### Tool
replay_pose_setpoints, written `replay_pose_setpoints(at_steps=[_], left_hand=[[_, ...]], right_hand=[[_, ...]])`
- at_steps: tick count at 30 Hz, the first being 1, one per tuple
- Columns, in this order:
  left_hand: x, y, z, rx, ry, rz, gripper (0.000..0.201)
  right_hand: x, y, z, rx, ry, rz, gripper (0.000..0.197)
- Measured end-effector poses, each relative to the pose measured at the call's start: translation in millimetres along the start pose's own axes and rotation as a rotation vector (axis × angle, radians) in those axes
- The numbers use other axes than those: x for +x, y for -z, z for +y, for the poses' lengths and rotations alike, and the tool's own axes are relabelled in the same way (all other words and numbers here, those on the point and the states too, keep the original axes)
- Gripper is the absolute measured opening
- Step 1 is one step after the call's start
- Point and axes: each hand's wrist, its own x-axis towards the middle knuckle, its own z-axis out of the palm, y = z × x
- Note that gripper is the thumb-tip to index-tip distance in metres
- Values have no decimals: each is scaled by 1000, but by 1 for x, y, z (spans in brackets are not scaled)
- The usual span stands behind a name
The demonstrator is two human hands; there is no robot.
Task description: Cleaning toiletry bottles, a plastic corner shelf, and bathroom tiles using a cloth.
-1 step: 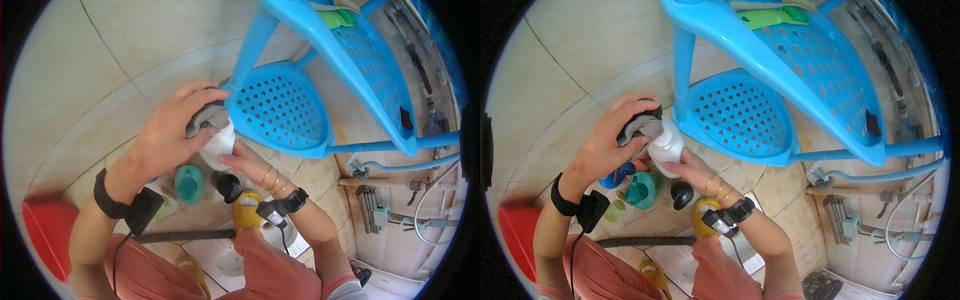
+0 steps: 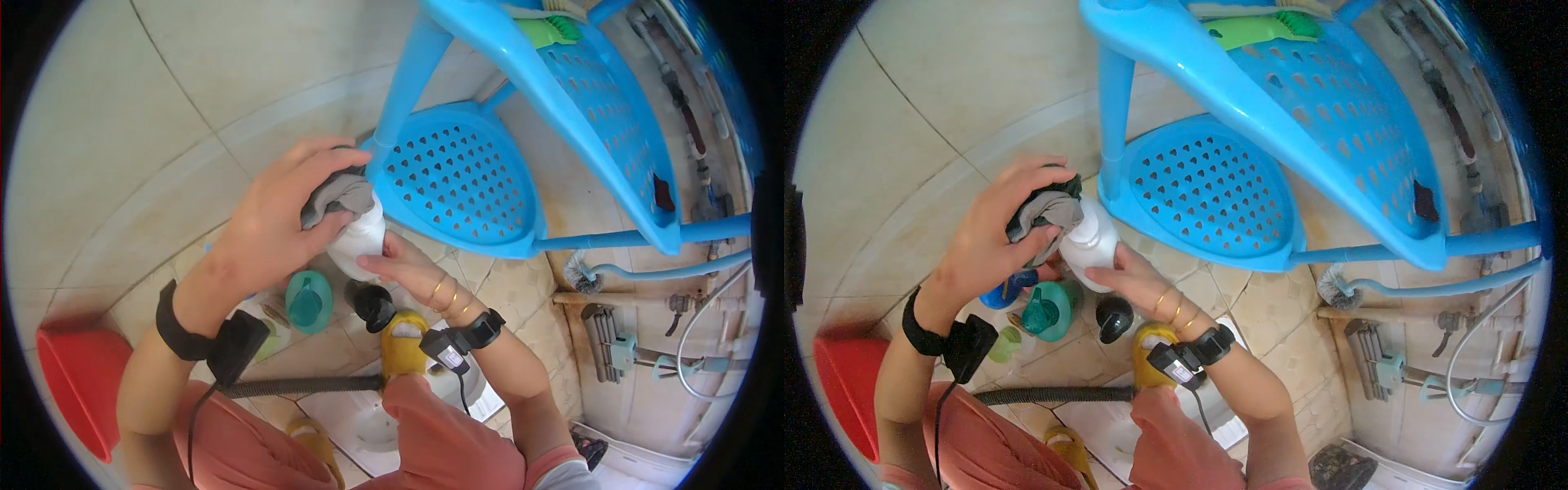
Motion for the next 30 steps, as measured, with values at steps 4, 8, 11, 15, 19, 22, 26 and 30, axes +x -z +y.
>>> replay_pose_setpoints(at_steps=[4, 8, 11, 15, 19, 22, 26, 30], left_hand=[[-6, -6, 5, -1, -12, 74, 46], [-11, -12, 7, -111, 80, 129, 45], [-11, -18, 5, -154, 113, 309, 44], [8, -17, 25, -185, -12, 360, 42], [12, -20, 32, -134, -127, 366, 42], [6, -34, 27, -215, -63, 327, 41], [3, -41, 21, -234, -30, 277, 41], [4, -41, 17, -268, 12, 293, 42]], right_hand=[[-2, 16, 19, -53, 65, 30, 47], [-11, 23, 19, -123, 58, 180, 48], [-27, 16, 10, -377, 81, 276, 52], [-64, 18, -12, -200, 132, 292, 52], [-102, 21, -17, 68, 162, 432, 50], [-120, 19, -17, 311, 167, 430, 47], [-137, 26, -26, 407, 197, 476, 45], [-137, 40, -31, 410, 249, 564, 45]])
